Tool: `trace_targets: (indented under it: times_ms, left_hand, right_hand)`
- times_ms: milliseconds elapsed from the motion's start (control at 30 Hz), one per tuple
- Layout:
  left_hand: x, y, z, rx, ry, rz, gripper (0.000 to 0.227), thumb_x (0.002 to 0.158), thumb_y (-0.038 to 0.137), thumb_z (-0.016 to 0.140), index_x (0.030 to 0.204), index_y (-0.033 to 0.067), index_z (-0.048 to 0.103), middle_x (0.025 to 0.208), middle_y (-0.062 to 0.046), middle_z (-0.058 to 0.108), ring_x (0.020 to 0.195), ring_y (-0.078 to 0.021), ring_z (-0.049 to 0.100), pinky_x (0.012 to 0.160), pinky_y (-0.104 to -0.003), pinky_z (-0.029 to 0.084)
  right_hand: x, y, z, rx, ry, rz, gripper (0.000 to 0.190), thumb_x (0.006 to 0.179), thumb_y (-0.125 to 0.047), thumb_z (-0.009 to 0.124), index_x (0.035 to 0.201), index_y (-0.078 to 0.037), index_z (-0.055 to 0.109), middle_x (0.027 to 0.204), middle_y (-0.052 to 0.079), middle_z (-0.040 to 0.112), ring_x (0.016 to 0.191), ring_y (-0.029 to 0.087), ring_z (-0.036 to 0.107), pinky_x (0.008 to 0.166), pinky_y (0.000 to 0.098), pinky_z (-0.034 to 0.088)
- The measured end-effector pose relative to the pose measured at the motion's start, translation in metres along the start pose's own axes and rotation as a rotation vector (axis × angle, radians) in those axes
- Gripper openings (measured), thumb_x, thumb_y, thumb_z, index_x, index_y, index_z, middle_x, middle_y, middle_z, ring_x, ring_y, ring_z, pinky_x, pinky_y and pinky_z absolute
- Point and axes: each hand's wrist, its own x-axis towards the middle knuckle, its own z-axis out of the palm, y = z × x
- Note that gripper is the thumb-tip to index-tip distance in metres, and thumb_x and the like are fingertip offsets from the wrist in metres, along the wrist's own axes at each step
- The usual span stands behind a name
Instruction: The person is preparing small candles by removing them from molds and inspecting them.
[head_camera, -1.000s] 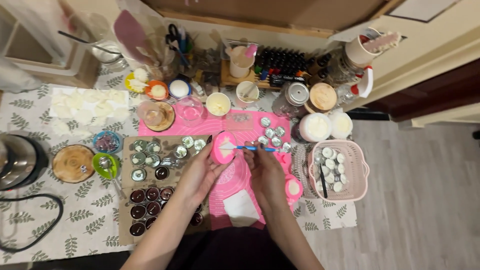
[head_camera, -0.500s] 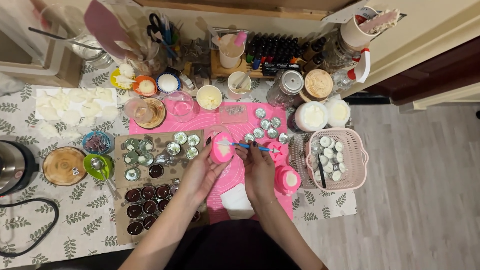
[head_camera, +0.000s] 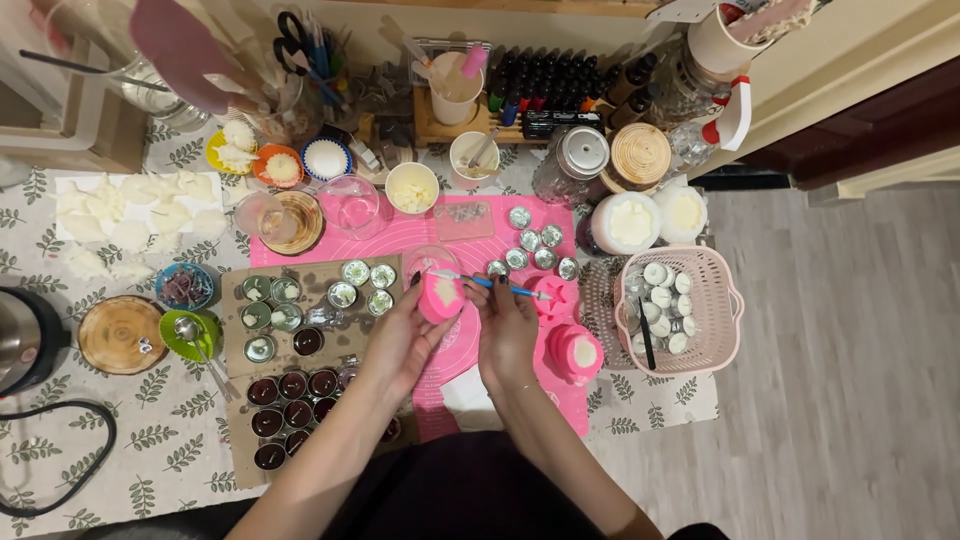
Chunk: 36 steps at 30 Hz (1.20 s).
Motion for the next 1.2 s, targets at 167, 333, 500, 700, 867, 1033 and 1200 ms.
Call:
trace_targets:
  times_ms: [167, 333, 500, 700, 867, 1033, 1200]
  left_hand:
    - [0.003, -0.003, -0.009, 0.101, 0.076, -0.004, 0.039, 0.103, 0.028, 0.054, 0.129, -0.0002, 0.061, 0.12, -0.012, 0.068, 0.113, -0.0204, 0.065, 0.102, -0.037, 0.056]
    - [0.0, -0.002, -0.019, 0.115, 0.139, -0.047, 0.038, 0.102, 0.026, 0.051, 0.131, 0.0032, 0.061, 0.12, -0.011, 0.069, 0.113, -0.0202, 0.066, 0.101, -0.037, 0.056]
    - [0.0, 0.001, -0.028, 0.029, 0.086, -0.061, 0.041, 0.106, 0.028, 0.044, 0.133, 0.0001, 0.056, 0.124, -0.014, 0.067, 0.114, -0.0233, 0.066, 0.098, -0.036, 0.053]
    - [0.006, 0.004, -0.023, 0.051, 0.102, -0.05, 0.043, 0.105, 0.022, 0.04, 0.141, 0.0027, 0.05, 0.127, -0.015, 0.063, 0.115, -0.0231, 0.065, 0.097, -0.035, 0.053]
    - [0.009, 0.01, -0.02, 0.049, 0.092, -0.05, 0.044, 0.106, 0.021, 0.039, 0.142, -0.0002, 0.048, 0.128, -0.016, 0.062, 0.114, -0.0241, 0.065, 0.095, -0.035, 0.054]
    - [0.005, 0.015, -0.018, 0.093, 0.099, -0.055, 0.042, 0.105, 0.021, 0.04, 0.141, 0.0015, 0.051, 0.127, -0.016, 0.064, 0.113, -0.0238, 0.067, 0.095, -0.035, 0.054]
    - [0.005, 0.012, -0.016, 0.074, 0.032, -0.125, 0.041, 0.105, 0.025, 0.043, 0.133, -0.0014, 0.055, 0.123, -0.019, 0.068, 0.111, -0.0263, 0.071, 0.095, -0.038, 0.055]
  right_hand:
    - [0.01, 0.01, -0.001, 0.012, 0.044, -0.006, 0.014, 0.101, -0.005, 0.056, 0.099, 0.007, 0.06, 0.098, 0.018, 0.07, 0.091, 0.028, 0.073, 0.088, 0.0358, 0.062]
    - [0.031, 0.022, -0.009, 0.0, 0.017, -0.031, 0.014, 0.102, -0.004, 0.058, 0.098, 0.009, 0.057, 0.097, 0.016, 0.067, 0.095, 0.029, 0.073, 0.088, 0.0366, 0.061]
    - [0.035, 0.014, -0.004, -0.226, 0.039, -0.066, 0.018, 0.099, -0.01, 0.06, 0.095, 0.007, 0.056, 0.094, 0.019, 0.07, 0.088, 0.031, 0.077, 0.081, 0.0375, 0.063]
    - [0.034, -0.001, -0.007, -0.371, 0.029, -0.216, 0.017, 0.102, -0.012, 0.058, 0.099, 0.004, 0.057, 0.087, 0.018, 0.07, 0.075, 0.028, 0.076, 0.071, 0.0384, 0.065]
    - [0.031, -0.022, -0.007, -0.436, 0.057, -0.302, 0.016, 0.102, -0.011, 0.058, 0.1, 0.004, 0.057, 0.088, 0.014, 0.069, 0.073, 0.026, 0.075, 0.068, 0.0377, 0.065]
    - [0.029, -0.027, -0.005, -0.426, 0.049, -0.329, 0.018, 0.105, -0.012, 0.058, 0.1, 0.005, 0.056, 0.089, 0.015, 0.069, 0.076, 0.026, 0.075, 0.071, 0.0383, 0.065]
    - [0.041, -0.014, -0.012, -0.353, -0.117, -0.175, 0.012, 0.104, -0.009, 0.055, 0.107, 0.002, 0.06, 0.103, 0.017, 0.072, 0.089, 0.024, 0.073, 0.084, 0.0377, 0.061]
